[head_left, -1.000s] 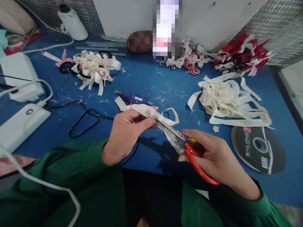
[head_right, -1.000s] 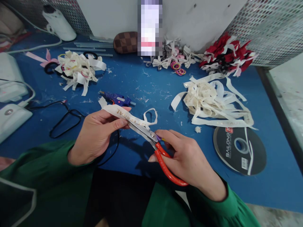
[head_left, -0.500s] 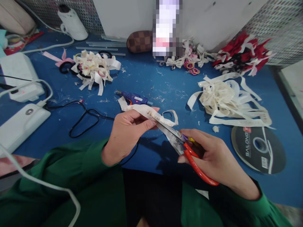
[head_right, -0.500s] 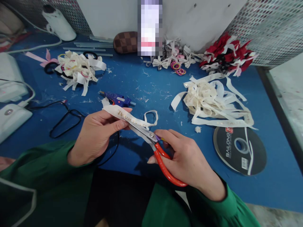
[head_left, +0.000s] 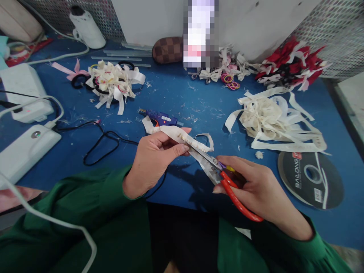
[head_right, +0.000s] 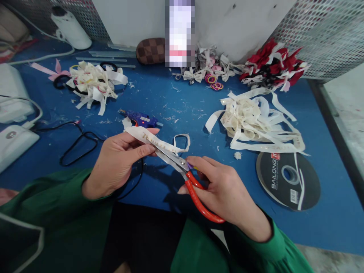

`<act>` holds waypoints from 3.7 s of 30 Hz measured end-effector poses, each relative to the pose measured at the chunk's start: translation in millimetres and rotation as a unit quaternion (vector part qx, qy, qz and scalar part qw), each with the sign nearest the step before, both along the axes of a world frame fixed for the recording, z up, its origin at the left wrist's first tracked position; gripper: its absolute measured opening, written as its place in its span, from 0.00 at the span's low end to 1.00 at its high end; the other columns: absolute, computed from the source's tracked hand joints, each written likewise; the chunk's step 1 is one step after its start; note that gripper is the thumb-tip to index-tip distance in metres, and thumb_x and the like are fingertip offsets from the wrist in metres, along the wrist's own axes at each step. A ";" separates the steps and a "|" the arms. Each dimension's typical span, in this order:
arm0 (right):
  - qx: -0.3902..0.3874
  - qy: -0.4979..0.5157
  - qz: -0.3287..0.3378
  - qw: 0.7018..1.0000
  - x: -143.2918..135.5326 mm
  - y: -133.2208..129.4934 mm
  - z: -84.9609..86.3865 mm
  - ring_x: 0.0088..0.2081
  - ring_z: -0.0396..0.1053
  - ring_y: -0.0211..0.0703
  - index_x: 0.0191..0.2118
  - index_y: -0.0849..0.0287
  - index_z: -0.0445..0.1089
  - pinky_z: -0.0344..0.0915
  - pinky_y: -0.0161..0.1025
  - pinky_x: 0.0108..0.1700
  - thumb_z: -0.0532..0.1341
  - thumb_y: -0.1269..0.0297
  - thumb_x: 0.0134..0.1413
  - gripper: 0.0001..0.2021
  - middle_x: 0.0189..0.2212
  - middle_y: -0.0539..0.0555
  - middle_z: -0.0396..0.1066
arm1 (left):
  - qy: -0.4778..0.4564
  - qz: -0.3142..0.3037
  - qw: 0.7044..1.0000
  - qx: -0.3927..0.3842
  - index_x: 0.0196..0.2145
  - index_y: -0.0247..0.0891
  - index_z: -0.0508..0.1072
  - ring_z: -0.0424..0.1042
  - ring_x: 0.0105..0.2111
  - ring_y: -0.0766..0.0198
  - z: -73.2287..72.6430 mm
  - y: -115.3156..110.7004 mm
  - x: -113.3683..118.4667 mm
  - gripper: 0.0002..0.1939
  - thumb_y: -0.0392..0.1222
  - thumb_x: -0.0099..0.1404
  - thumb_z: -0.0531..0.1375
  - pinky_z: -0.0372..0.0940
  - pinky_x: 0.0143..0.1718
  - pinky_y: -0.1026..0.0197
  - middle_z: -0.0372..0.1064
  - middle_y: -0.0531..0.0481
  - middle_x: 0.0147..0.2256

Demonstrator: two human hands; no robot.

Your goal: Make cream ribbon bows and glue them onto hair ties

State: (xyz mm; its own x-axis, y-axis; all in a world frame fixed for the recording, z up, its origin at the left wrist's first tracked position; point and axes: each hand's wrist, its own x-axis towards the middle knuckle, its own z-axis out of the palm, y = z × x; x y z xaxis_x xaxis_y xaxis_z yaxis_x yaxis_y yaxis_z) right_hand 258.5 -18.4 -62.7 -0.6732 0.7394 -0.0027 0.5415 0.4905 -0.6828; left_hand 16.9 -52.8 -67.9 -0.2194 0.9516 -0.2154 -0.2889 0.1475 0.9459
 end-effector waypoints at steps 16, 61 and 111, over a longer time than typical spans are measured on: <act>0.012 -0.013 -0.001 1.000 0.3 1.7 0.5 0.27 0.72 0.38 0.53 0.55 0.71 0.68 0.33 0.29 0.69 0.57 0.55 0.21 0.38 0.52 0.77 | -0.023 0.060 0.998 -0.002 0.41 0.41 0.84 0.76 0.32 0.66 1.5 1.7 -1.2 0.10 0.45 0.63 0.68 0.75 0.35 0.65 0.80 0.48 0.40; -0.013 -0.013 -0.013 1.000 -2.9 -0.4 3.3 0.29 0.73 0.40 0.53 0.54 0.70 0.69 0.35 0.30 0.70 0.55 0.53 0.23 0.38 0.53 0.75 | -0.008 0.012 1.000 -0.012 0.41 0.38 0.83 0.80 0.34 0.60 1.9 0.2 -0.4 0.15 0.38 0.54 0.73 0.77 0.40 0.59 0.81 0.49 0.35; -0.007 -0.011 -0.012 1.000 -2.3 -0.4 1.8 0.30 0.72 0.40 0.54 0.53 0.70 0.69 0.34 0.30 0.70 0.55 0.53 0.23 0.39 0.52 0.75 | -0.020 0.000 1.000 0.009 0.41 0.39 0.83 0.80 0.33 0.63 0.1 0.3 0.4 0.11 0.36 0.58 0.71 0.77 0.40 0.61 0.81 0.51 0.34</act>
State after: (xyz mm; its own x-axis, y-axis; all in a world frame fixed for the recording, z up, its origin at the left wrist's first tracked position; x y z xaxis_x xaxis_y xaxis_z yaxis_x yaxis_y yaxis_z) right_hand 256.2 -18.8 -60.9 -0.6554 0.7548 -0.0270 0.5671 0.4681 -0.6777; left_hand 17.4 -52.6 -67.7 -0.2114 0.9551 -0.2075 -0.3265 0.1311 0.9361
